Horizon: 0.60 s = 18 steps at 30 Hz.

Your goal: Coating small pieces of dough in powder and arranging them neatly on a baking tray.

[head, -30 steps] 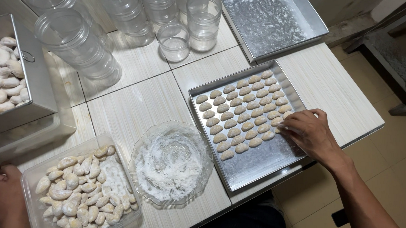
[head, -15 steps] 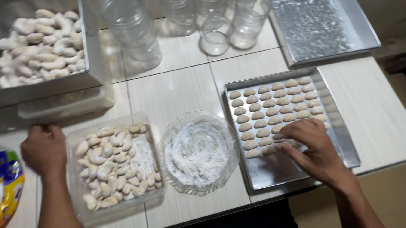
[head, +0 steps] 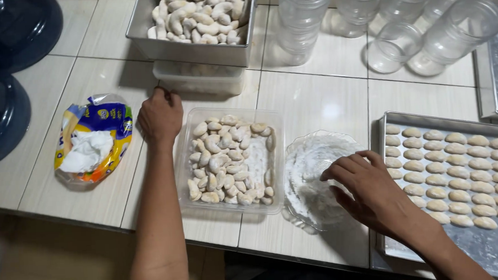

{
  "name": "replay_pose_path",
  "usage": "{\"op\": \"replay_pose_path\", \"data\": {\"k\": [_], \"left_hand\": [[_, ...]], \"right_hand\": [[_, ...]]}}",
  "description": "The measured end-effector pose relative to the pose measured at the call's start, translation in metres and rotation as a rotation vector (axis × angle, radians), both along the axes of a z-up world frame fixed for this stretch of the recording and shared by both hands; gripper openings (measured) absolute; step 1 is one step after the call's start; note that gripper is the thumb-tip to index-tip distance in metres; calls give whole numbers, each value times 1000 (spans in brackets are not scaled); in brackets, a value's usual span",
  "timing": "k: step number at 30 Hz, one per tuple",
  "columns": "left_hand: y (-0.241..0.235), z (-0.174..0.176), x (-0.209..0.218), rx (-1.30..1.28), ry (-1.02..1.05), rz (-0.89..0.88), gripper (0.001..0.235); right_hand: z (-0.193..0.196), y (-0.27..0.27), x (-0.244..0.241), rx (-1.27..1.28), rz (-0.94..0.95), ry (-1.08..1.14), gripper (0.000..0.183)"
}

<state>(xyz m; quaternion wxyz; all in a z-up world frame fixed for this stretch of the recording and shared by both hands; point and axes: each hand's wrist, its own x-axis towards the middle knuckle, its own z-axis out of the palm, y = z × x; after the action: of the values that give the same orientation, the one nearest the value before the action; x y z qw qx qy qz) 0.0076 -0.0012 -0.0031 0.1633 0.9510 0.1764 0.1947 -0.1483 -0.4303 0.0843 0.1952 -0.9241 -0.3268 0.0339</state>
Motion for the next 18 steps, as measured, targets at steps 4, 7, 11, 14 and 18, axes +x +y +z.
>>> {"op": "replay_pose_path", "data": {"k": [4,7,11,14,18], "left_hand": [[2,4,-1,-23,32,15,27],[3,11,-5,-78,54,-31,32],[4,12,-5,-77,78,-28,34],[4,11,-4,-94,68,-35,33],[5,9,-1,-102,53,-39,32]], "right_hand": [[17,47,16,-1,83,-117,7],[9,86,29,-84,142,-152,12],[-14,125,48,-273,261,-233,5],[-10,143,51,-449,284,-185,7],[-18,154,52,-553,273,-109,13]]}}
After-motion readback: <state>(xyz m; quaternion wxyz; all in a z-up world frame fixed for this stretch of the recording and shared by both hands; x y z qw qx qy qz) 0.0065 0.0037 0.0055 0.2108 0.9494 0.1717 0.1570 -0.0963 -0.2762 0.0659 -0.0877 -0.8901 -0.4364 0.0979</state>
